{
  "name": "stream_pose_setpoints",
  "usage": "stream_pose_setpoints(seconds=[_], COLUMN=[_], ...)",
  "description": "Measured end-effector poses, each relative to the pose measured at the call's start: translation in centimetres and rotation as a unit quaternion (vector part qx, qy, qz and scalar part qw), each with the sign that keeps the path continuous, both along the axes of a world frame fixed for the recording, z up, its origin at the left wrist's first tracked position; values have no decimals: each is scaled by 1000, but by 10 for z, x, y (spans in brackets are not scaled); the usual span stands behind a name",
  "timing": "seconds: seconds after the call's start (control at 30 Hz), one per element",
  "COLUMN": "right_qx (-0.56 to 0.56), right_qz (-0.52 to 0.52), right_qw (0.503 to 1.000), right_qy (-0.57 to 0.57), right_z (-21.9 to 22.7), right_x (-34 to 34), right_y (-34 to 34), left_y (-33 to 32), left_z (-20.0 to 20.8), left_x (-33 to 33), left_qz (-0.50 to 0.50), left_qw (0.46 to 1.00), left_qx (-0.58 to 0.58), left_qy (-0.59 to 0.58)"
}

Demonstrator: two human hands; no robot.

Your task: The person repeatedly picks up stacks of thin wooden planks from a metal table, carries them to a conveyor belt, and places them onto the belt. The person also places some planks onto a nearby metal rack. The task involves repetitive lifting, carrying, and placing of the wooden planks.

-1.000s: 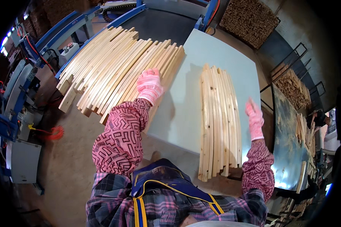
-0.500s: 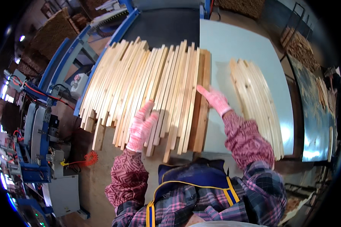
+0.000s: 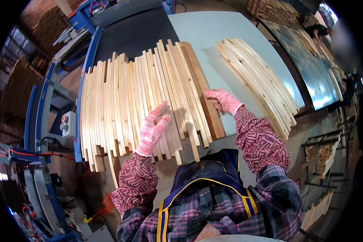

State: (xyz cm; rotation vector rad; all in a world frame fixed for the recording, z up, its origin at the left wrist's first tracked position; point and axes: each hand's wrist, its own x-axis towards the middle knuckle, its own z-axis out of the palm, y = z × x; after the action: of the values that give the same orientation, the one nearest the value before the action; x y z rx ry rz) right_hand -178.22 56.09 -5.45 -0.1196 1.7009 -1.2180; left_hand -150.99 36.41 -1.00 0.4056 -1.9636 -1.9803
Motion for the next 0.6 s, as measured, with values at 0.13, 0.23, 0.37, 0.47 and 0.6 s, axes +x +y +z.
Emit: stream_pose_setpoints(seconds=[0.13, 0.23, 0.37, 0.47, 0.6], right_qx=[86, 110, 62, 84, -66], right_qz=[-36, -84, -37, 42, 63], right_qw=[951, 926, 956, 906, 986], right_qy=[294, 352, 284, 413, 142], right_z=[-40, -53, -11, 0, -5], right_x=[0, 8, 24, 35, -4], right_y=[-3, 0, -16, -33, -2], left_y=[-18, -29, -56, -61, -66], left_z=[8, 24, 10, 16, 43], left_x=[25, 62, 100, 103, 106], left_qz=[41, 103, 225, 174, 208], left_qw=[998, 990, 972, 982, 965], left_qx=[-47, -94, -63, -74, -138], left_qy=[-16, -15, -18, -12, -74])
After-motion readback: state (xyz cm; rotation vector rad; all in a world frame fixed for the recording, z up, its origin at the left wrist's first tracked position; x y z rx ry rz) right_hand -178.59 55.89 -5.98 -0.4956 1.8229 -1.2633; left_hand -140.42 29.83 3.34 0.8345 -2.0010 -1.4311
